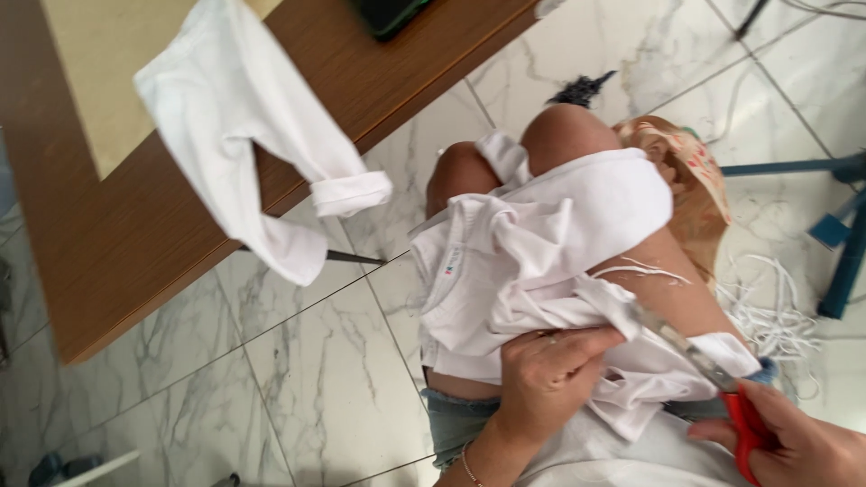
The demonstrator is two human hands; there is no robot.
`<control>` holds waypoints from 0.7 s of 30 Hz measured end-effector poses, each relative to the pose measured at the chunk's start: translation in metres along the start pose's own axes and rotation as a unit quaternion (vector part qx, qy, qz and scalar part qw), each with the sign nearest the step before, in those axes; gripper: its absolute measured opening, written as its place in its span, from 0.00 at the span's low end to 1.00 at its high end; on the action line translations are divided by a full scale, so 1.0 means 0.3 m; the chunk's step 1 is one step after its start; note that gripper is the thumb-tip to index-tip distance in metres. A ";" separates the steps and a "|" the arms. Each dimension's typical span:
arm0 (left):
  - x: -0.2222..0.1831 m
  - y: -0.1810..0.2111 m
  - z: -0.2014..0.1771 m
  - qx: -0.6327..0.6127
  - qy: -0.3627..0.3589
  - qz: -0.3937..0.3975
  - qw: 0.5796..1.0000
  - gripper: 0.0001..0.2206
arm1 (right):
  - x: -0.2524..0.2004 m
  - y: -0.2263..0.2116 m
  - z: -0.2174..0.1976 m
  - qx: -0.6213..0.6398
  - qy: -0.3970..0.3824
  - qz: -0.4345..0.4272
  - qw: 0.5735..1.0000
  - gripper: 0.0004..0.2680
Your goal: Trimming loose threads and excess fabric from white baby garments using scissors
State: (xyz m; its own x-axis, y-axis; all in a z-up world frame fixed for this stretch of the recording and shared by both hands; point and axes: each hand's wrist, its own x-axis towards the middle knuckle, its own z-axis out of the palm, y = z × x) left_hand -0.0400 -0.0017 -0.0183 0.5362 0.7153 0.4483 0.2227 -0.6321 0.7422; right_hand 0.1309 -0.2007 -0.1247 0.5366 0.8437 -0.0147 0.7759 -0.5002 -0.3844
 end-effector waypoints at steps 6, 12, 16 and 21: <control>0.008 0.073 -0.041 -0.124 -0.103 -0.216 0.963 0.14 | 0.015 0.071 0.033 0.260 -0.029 0.041 0.964 0.25; -0.055 -0.013 -0.055 -0.205 -0.027 -0.326 0.922 0.07 | 0.141 0.020 -0.046 -0.107 -0.488 0.156 0.852 0.21; -0.070 -0.113 -0.125 -0.468 0.141 -0.412 0.769 0.08 | 0.220 -0.087 -0.067 -0.007 -0.364 -0.424 0.829 0.21; -0.083 -0.111 -0.152 -0.631 0.116 -0.406 0.650 0.06 | 0.315 -0.204 -0.056 0.058 -0.361 -0.557 0.746 0.17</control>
State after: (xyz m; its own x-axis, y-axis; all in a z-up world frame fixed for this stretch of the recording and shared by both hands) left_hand -0.0979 0.0152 -0.0313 0.4884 0.7789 -0.3934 -0.5692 0.6260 0.5330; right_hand 0.1397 -0.0938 -0.0870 -0.7702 0.6291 -0.1049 0.5511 0.5738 -0.6058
